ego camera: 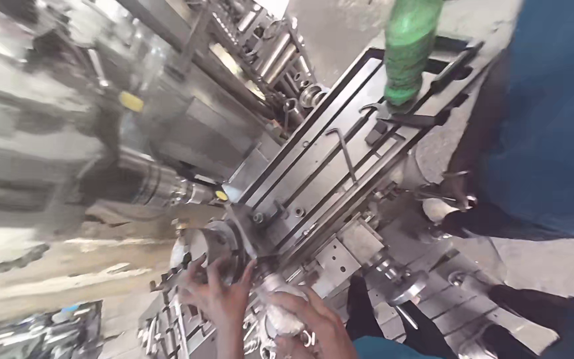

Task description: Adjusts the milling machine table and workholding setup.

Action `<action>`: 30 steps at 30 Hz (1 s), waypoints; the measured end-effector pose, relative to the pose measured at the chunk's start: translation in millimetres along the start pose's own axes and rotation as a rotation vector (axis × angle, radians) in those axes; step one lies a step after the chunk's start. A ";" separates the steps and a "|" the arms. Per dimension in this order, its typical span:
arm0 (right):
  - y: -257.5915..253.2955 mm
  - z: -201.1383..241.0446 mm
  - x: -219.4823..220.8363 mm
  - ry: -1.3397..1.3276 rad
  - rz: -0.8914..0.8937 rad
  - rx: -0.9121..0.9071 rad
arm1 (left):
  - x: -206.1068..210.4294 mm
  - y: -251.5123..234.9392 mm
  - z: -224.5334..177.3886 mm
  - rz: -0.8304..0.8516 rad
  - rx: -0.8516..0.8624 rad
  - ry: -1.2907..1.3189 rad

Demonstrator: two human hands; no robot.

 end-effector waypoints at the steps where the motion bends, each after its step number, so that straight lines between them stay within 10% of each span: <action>1: 1.0 0.2 0.7 0.008 0.010 0.007 | 0.1 -0.2 -0.2 -0.001 -0.007 -0.004; 30: -20.9 -1.5 -3.9 0.044 -0.033 -0.058 | 3.2 0.6 -0.3 -0.038 -0.014 0.019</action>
Point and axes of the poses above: each hand's wrist, its own y-axis away from the middle knuckle, its own x-axis out of the palm, z = x × y, the point moved 3 cm from there along -y, towards the middle knuckle, and after that the axes turned 14 degrees about x, right-handed, at the moved point
